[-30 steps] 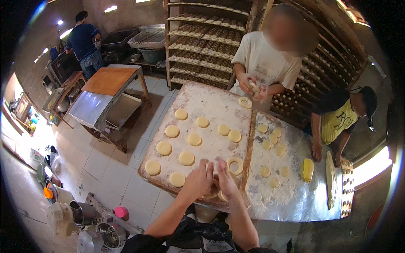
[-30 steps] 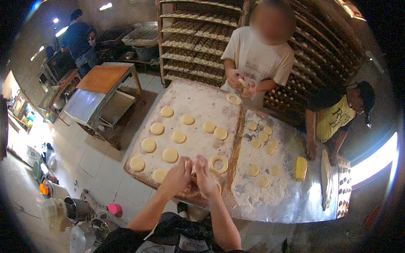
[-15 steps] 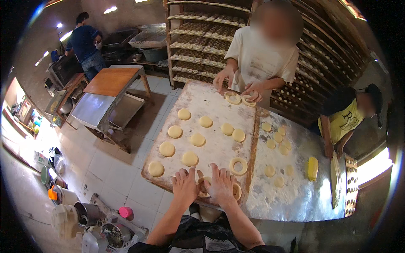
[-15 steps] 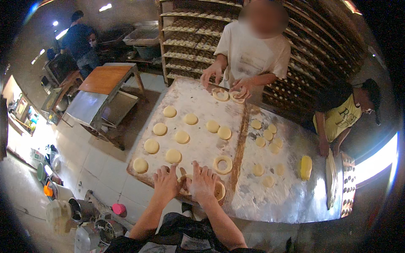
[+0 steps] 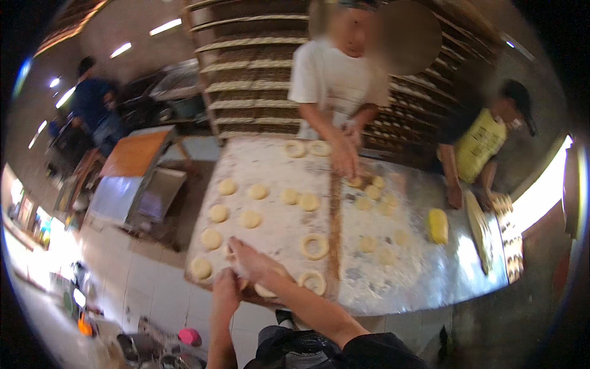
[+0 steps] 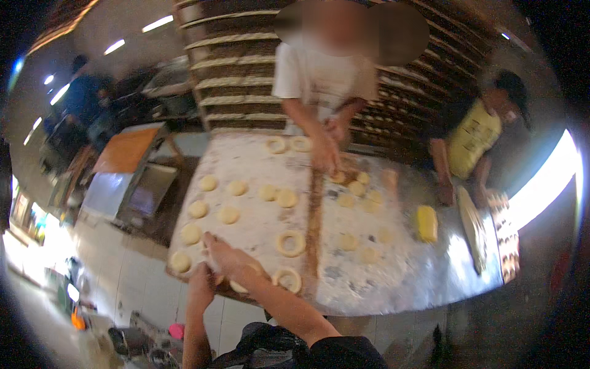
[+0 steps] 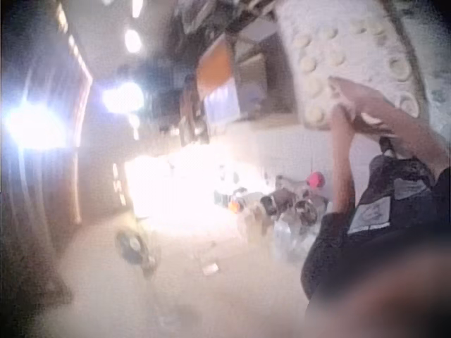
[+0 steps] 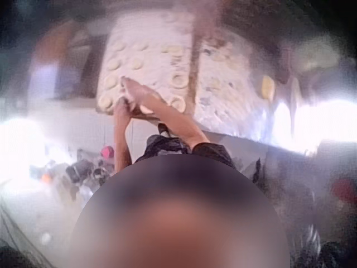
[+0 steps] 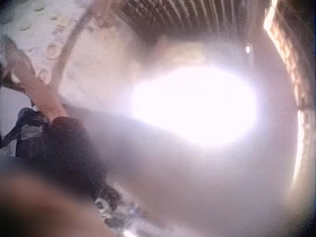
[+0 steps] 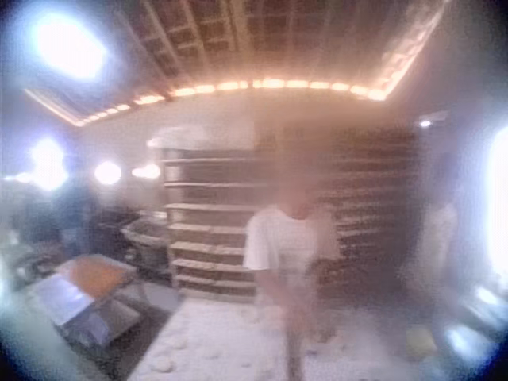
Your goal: The person shapes small dough pieces into rings by hand and places them on a wooden board. A coworker also shapes dough and moves trays of shaped dough to a rack in the background.
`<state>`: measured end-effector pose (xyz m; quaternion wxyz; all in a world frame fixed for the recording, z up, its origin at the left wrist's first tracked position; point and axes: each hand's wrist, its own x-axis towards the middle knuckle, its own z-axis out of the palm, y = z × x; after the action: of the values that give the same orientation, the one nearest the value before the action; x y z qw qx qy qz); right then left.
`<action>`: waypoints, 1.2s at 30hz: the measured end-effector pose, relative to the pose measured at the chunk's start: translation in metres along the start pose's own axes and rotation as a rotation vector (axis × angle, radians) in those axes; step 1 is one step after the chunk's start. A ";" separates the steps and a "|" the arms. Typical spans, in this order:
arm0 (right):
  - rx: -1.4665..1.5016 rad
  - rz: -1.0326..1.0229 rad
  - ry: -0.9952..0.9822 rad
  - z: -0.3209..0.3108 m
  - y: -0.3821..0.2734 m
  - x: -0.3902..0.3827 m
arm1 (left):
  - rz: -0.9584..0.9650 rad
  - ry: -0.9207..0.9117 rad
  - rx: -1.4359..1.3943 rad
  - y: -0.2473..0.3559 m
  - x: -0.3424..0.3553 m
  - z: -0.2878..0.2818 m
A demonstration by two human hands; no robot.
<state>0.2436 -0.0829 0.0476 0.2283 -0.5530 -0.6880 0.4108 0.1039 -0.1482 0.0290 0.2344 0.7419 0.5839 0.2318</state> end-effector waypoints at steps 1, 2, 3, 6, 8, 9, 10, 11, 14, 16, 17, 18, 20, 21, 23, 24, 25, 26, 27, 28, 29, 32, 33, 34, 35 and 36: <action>0.134 -0.036 0.101 -0.015 0.012 -0.016 | 0.054 0.061 -0.025 0.012 -0.001 -0.004; 0.247 -0.030 0.186 -0.027 0.024 -0.040 | 0.077 0.068 -0.062 0.028 0.000 -0.003; 0.358 -0.030 0.258 -0.039 0.036 -0.065 | 0.051 0.061 -0.091 0.044 0.001 -0.002; 0.558 0.173 0.410 -0.105 0.098 -0.159 | 0.130 -0.050 -0.264 0.099 0.018 0.025; -0.039 0.351 0.528 -0.151 0.144 -0.216 | 0.271 -0.188 -0.276 0.141 0.029 0.062; -0.022 0.456 0.556 -0.168 0.166 -0.247 | 0.307 -0.323 -0.357 0.163 0.031 0.084; -0.006 0.528 0.595 -0.183 0.186 -0.274 | 0.384 -0.420 -0.453 0.184 0.032 0.109; -0.009 0.602 0.587 -0.197 0.206 -0.297 | 0.376 -0.582 -0.450 0.202 0.031 0.133; -0.283 0.641 0.651 -0.211 0.257 -0.334 | 0.488 -0.671 -0.344 0.246 0.024 0.205; -0.441 0.666 0.623 -0.215 0.279 -0.349 | 0.577 -0.566 -0.152 0.258 0.014 0.237; -0.467 0.704 0.564 -0.217 0.286 -0.352 | 0.625 -0.471 -0.021 0.261 0.009 0.247; -0.513 0.700 0.540 -0.220 0.290 -0.352 | 0.643 -0.423 0.146 0.265 0.008 0.256; -0.339 0.600 0.509 -0.226 0.289 -0.351 | 0.512 -0.339 0.082 0.270 0.000 0.261; -0.183 0.574 0.467 -0.231 0.285 -0.350 | 0.435 -0.332 0.020 0.274 -0.002 0.262; 0.085 0.499 0.430 -0.241 0.273 -0.349 | 0.303 -0.418 -0.130 0.287 -0.005 0.260; 0.200 0.456 0.438 -0.245 0.265 -0.351 | 0.254 -0.513 -0.221 0.296 -0.006 0.258; 0.317 0.430 0.438 -0.250 0.258 -0.354 | 0.182 -0.618 -0.312 0.304 -0.007 0.255; 0.342 0.361 0.435 -0.254 0.251 -0.356 | 0.145 -0.626 -0.391 0.311 -0.008 0.250; 0.371 0.310 0.432 -0.258 0.245 -0.359 | 0.091 -0.648 -0.468 0.317 -0.010 0.244; 0.412 0.219 0.428 -0.261 0.240 -0.360 | 0.047 -0.661 -0.569 0.322 -0.011 0.238; 0.422 0.229 0.428 -0.263 0.236 -0.360 | 0.036 -0.644 -0.646 0.326 -0.012 0.232; 0.344 0.227 0.512 -0.263 0.226 -0.342 | 0.075 -0.499 -0.711 0.333 -0.013 0.217; 0.215 0.289 0.603 -0.258 0.224 -0.326 | 0.118 -0.418 -0.579 0.335 -0.012 0.215; 0.098 0.370 0.691 -0.252 0.220 -0.310 | 0.178 -0.296 -0.454 0.336 -0.012 0.214; -0.431 0.105 0.844 -0.248 0.219 -0.294 | 0.214 -0.241 -0.394 0.337 -0.011 0.215; -0.199 0.021 0.865 -0.240 0.217 -0.285 | 0.278 -0.136 -0.342 0.337 -0.011 0.216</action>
<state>0.6331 -0.2667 0.0445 0.4367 -0.7003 -0.5596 0.0758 0.4905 -0.2457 0.0681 0.3615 0.7785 0.4112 0.3067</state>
